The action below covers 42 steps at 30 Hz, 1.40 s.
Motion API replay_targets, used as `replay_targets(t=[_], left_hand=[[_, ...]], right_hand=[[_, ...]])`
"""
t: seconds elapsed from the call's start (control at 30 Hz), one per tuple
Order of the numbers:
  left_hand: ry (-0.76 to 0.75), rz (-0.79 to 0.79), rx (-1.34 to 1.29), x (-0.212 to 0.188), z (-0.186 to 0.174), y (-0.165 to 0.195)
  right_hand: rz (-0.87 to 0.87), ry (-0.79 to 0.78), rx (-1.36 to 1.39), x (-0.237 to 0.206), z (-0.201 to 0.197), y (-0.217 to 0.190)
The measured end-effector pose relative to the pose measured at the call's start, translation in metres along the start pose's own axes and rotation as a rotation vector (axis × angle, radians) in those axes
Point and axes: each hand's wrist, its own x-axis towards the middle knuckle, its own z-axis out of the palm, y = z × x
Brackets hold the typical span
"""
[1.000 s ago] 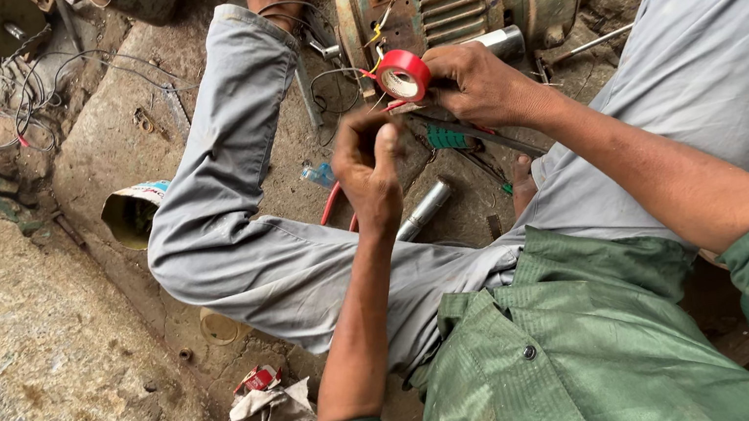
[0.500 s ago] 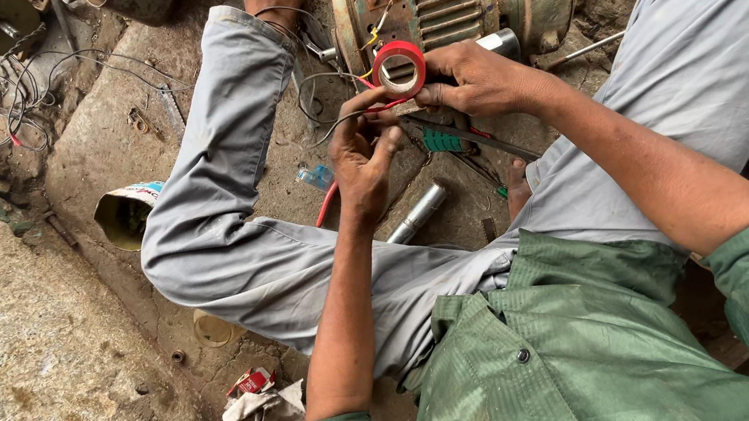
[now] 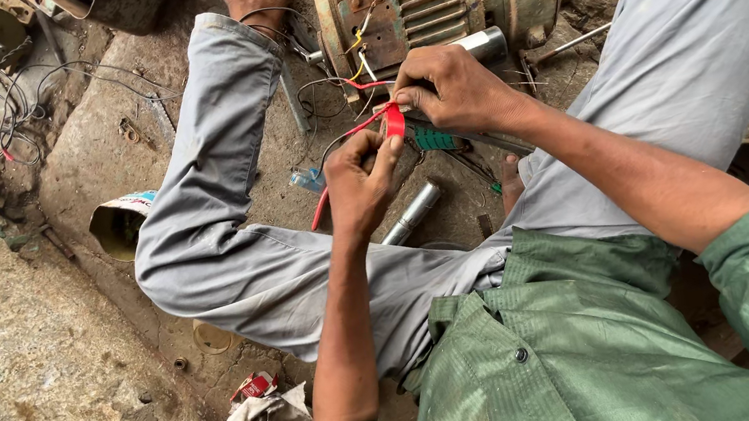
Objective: The person sits on the floor and repairs an electrical motor by stripping wires with pliers and wrapping connections with red electrical tape. The person handles the motor, wires, pliers, and tape throughout the process.
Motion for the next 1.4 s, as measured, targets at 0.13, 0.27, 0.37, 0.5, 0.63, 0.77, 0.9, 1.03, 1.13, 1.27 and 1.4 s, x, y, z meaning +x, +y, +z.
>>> replay_targets(t=[0.13,0.27,0.37,0.5,0.63,0.77,0.9,1.03,1.13,1.27,1.4], left_hand=[[-0.187,0.070,-0.999,0.004,-0.005,-0.007],[0.026,0.140,-1.021,0.005,0.000,-0.013],[0.034,0.030,-0.673,0.001,0.012,-0.016],[0.067,-0.121,-0.564,-0.006,0.021,-0.007],[0.263,0.279,-0.212,-0.001,0.012,0.006],[0.317,0.402,0.099,0.005,0.010,0.014],[0.393,0.422,0.348,0.003,0.011,0.017],[0.220,0.209,0.019,-0.001,0.002,0.019],[-0.014,0.065,-0.580,0.002,-0.009,0.017],[-0.010,0.096,-1.009,0.010,-0.009,0.009],[0.187,0.051,-0.402,0.003,0.009,-0.001]], right_hand=[[-0.118,-0.017,-0.007,0.003,0.002,0.004],[-0.108,-0.075,0.041,0.003,0.001,0.003],[-0.011,-0.039,0.036,0.003,0.000,0.001],[0.071,-0.051,0.101,0.004,-0.004,0.001],[0.024,-0.111,0.137,0.006,-0.012,0.003],[0.093,-0.191,0.131,0.005,-0.016,0.004],[0.037,-0.112,0.109,0.005,-0.009,0.005],[-0.070,0.022,0.071,0.003,-0.002,0.010],[-0.105,0.032,0.028,0.004,0.000,0.012],[-0.092,-0.079,0.086,0.007,0.003,0.008],[0.064,-0.061,0.126,0.008,0.002,0.002]])
